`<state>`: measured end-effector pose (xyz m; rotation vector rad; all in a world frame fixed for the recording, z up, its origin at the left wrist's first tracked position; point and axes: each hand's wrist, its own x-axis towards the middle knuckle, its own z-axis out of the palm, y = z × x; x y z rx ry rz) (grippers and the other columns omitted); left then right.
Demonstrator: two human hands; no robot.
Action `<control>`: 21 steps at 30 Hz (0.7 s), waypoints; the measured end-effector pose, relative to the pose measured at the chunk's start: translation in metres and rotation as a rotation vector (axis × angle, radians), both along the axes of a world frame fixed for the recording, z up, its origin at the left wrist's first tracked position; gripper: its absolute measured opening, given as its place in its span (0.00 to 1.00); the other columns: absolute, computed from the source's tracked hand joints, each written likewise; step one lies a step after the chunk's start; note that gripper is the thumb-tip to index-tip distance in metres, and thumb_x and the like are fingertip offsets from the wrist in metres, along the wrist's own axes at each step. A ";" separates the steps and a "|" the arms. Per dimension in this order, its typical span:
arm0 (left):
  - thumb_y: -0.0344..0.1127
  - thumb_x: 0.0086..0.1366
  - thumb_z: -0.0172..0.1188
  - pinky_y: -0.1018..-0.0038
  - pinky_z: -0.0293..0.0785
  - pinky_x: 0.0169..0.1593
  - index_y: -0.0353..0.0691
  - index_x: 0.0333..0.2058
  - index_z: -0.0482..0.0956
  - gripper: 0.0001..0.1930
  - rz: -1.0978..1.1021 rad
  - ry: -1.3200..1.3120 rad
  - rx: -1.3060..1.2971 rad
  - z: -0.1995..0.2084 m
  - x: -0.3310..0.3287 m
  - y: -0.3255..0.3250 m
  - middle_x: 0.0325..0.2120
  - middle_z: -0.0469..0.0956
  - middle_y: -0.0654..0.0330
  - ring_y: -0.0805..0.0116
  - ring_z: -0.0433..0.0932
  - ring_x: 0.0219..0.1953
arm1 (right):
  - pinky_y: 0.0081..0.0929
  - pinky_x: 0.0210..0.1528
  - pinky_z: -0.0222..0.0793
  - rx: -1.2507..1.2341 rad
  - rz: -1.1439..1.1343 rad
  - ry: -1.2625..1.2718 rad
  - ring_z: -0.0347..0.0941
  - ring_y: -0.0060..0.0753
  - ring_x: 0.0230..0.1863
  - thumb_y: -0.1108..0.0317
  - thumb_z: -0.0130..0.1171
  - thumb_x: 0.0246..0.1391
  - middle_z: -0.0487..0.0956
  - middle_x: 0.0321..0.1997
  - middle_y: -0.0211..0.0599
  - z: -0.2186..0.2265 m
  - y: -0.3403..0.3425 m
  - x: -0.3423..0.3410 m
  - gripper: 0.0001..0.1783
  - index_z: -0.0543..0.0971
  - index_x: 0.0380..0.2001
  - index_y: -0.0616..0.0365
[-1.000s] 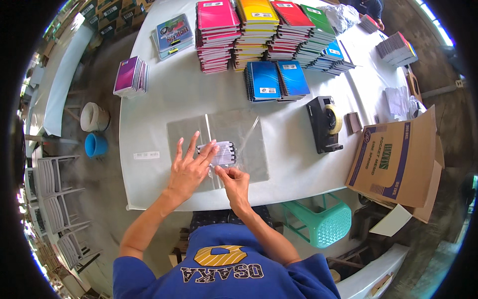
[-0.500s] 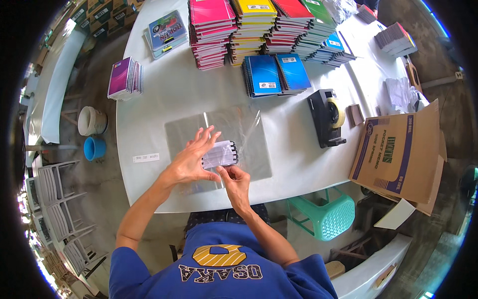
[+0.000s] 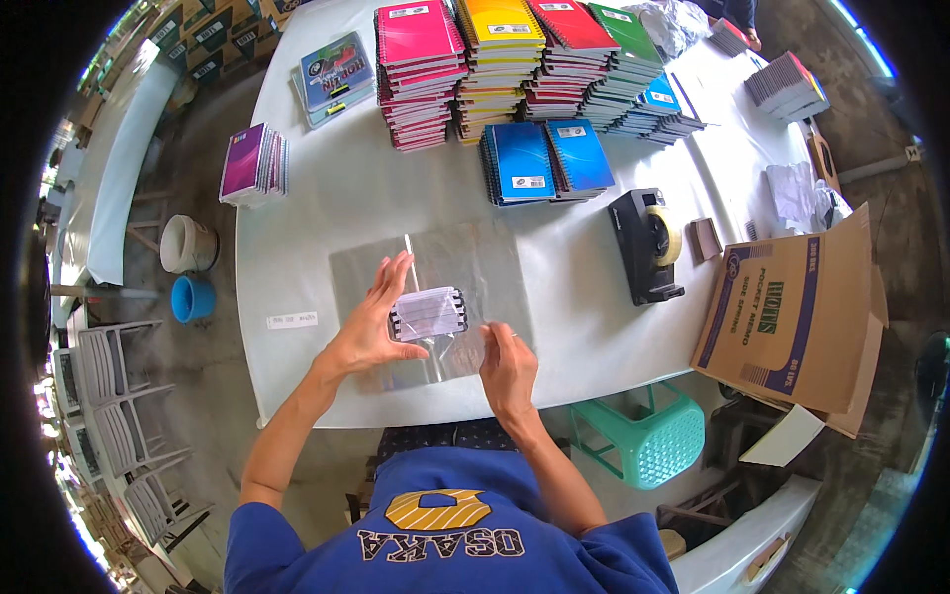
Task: The person sorts colored notebooks into small stacks, places them into plastic sleeves, and seals the sleeves using a tape dispenser.
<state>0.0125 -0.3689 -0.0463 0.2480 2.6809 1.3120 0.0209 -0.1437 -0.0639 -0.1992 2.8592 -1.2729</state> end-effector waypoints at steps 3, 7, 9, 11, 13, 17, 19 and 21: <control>0.49 0.46 0.74 0.51 0.47 0.70 0.49 0.70 0.40 0.60 0.025 -0.015 0.022 -0.016 0.003 0.007 0.70 0.49 0.56 0.46 0.41 0.72 | 0.45 0.61 0.63 -0.016 0.269 0.407 0.72 0.43 0.57 0.71 0.61 0.52 0.77 0.52 0.43 0.019 -0.020 -0.002 0.18 0.78 0.48 0.56; 0.42 0.43 0.77 0.54 0.47 0.70 0.49 0.70 0.39 0.63 0.023 -0.016 0.065 -0.023 0.003 0.006 0.70 0.48 0.56 0.50 0.41 0.72 | 0.51 0.72 0.41 0.350 0.305 0.484 0.61 0.43 0.67 0.68 0.62 0.51 0.72 0.61 0.42 0.011 -0.019 -0.014 0.25 0.74 0.55 0.57; 0.41 0.42 0.78 0.55 0.48 0.70 0.48 0.70 0.38 0.64 0.022 0.008 -0.006 -0.021 0.005 0.006 0.70 0.49 0.57 0.53 0.43 0.72 | 0.52 0.70 0.45 0.401 0.258 0.431 0.62 0.46 0.66 0.70 0.61 0.51 0.70 0.63 0.43 -0.005 0.014 -0.026 0.28 0.72 0.57 0.56; 0.40 0.43 0.77 0.56 0.47 0.70 0.48 0.70 0.38 0.63 0.050 0.011 0.012 -0.015 0.009 0.005 0.70 0.47 0.56 0.54 0.43 0.72 | 0.53 0.67 0.50 0.383 0.121 0.433 0.63 0.47 0.64 0.66 0.63 0.50 0.71 0.61 0.46 0.011 0.020 -0.039 0.26 0.73 0.53 0.64; 0.40 0.44 0.77 0.57 0.47 0.70 0.47 0.70 0.37 0.63 0.072 0.016 0.025 -0.017 0.017 0.000 0.71 0.46 0.56 0.56 0.43 0.72 | 0.51 0.65 0.53 0.068 0.497 0.306 0.65 0.51 0.61 0.66 0.61 0.51 0.71 0.59 0.49 0.041 -0.016 -0.029 0.24 0.74 0.51 0.64; 0.36 0.47 0.75 0.59 0.41 0.71 0.45 0.71 0.36 0.62 0.501 -0.011 0.584 -0.030 0.041 -0.017 0.72 0.40 0.53 0.60 0.42 0.73 | 0.59 0.58 0.58 1.135 1.190 0.661 0.67 0.55 0.58 0.61 0.63 0.49 0.74 0.55 0.46 0.045 -0.099 -0.020 0.29 0.74 0.55 0.58; 0.36 0.47 0.75 0.59 0.39 0.71 0.44 0.71 0.35 0.61 0.732 -0.003 0.623 -0.031 0.066 -0.008 0.72 0.38 0.51 0.60 0.41 0.73 | 0.62 0.55 0.59 1.424 1.212 0.679 0.69 0.55 0.56 0.59 0.63 0.48 0.75 0.54 0.45 0.032 -0.132 -0.023 0.30 0.74 0.56 0.57; 0.39 0.49 0.74 0.57 0.37 0.71 0.44 0.71 0.36 0.60 0.844 -0.018 0.830 -0.036 0.089 0.007 0.72 0.38 0.50 0.58 0.39 0.73 | 0.66 0.50 0.60 1.658 1.452 0.315 0.71 0.58 0.53 0.59 0.64 0.47 0.77 0.52 0.43 0.049 -0.150 -0.038 0.33 0.73 0.58 0.57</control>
